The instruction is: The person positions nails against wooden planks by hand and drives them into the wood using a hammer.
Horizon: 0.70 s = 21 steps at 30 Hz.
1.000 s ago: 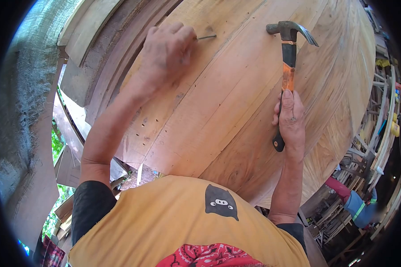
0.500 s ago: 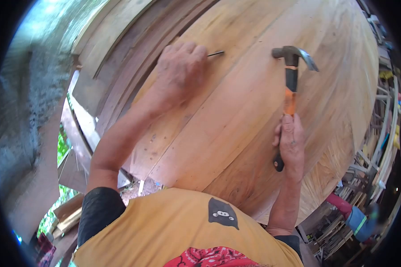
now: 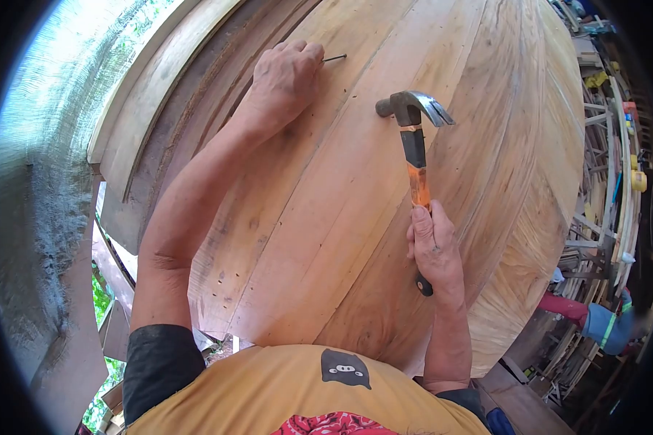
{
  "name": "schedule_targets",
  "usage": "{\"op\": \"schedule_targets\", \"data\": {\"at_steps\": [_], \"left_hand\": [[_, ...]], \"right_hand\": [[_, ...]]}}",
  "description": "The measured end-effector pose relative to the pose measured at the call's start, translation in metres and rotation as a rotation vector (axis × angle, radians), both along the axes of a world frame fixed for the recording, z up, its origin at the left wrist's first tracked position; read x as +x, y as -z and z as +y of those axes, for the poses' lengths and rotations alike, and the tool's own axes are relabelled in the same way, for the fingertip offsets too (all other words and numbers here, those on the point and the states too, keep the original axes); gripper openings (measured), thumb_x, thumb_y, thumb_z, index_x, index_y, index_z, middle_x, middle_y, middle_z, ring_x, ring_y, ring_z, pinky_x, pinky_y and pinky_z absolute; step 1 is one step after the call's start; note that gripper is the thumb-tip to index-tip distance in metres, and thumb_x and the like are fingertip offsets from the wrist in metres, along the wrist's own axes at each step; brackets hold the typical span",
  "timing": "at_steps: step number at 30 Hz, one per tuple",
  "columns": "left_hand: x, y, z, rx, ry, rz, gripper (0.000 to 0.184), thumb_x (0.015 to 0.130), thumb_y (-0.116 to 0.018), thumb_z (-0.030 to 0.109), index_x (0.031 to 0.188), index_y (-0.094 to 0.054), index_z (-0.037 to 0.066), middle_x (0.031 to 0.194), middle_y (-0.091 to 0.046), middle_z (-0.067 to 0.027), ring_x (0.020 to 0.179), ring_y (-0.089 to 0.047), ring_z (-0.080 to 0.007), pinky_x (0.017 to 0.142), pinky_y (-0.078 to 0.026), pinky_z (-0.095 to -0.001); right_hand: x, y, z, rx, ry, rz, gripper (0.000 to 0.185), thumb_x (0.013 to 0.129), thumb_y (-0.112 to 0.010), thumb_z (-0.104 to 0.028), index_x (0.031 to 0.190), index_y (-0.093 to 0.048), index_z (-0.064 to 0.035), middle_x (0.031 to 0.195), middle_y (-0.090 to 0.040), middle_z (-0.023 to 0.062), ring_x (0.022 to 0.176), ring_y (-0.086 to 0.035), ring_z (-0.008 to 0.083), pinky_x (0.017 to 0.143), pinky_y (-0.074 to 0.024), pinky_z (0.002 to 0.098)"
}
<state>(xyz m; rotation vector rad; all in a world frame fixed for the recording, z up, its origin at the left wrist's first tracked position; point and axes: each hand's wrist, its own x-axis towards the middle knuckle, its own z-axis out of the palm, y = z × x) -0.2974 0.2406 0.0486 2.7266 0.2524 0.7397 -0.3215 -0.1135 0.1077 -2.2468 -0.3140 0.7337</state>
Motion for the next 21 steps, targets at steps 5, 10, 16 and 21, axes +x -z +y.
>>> {"op": "schedule_targets", "data": {"at_steps": [5, 10, 16, 21], "left_hand": [[-0.011, -0.006, -0.006, -0.013, 0.041, 0.01, 0.005, 0.092, -0.062, 0.009, 0.095, -0.063, 0.006, 0.093, -0.067, -0.015, 0.094, -0.065, -0.0379, 0.083, -0.051, -0.048], [-0.064, -0.019, -0.023, -0.055, 0.178, 0.056, 0.004, 0.09, -0.065, 0.006, 0.092, -0.061, 0.005, 0.086, -0.06, -0.0149, 0.087, -0.06, -0.0367, 0.078, -0.048, -0.0473], [-0.136, -0.021, -0.021, -0.092, 0.162, 0.131, 0.011, 0.085, -0.069, 0.002, 0.091, -0.061, 0.006, 0.083, -0.056, -0.0113, 0.081, -0.058, -0.033, 0.074, -0.045, -0.0441], [-0.191, -0.024, -0.024, -0.138, 0.105, 0.174, 0.016, 0.082, -0.07, -0.001, 0.093, -0.063, 0.007, 0.085, -0.057, -0.011, 0.082, -0.058, -0.0318, 0.073, -0.045, -0.0425]], "right_hand": [[0.001, 0.0, -0.001, 0.016, -0.012, -0.004, 0.045, 0.111, -0.047, -0.046, 0.1, -0.055, -0.003, 0.072, -0.062, 0.0124, 0.067, -0.065, 0.0307, 0.064, -0.0498, 0.0441], [0.003, 0.002, -0.002, 0.007, -0.013, 0.0, 0.045, 0.111, -0.047, -0.045, 0.1, -0.054, -0.003, 0.071, -0.062, 0.0115, 0.064, -0.065, 0.0288, 0.061, -0.0499, 0.0428], [0.0, -0.007, 0.006, 0.019, 0.05, 0.057, 0.044, 0.111, -0.048, -0.045, 0.098, -0.054, -0.003, 0.07, -0.059, 0.0089, 0.056, -0.061, 0.0208, 0.053, -0.0492, 0.0375], [-0.002, -0.006, 0.006, 0.034, 0.081, 0.076, 0.045, 0.111, -0.05, -0.045, 0.097, -0.054, -0.003, 0.071, -0.059, 0.0063, 0.055, -0.059, 0.0153, 0.052, -0.0482, 0.0324]]}}
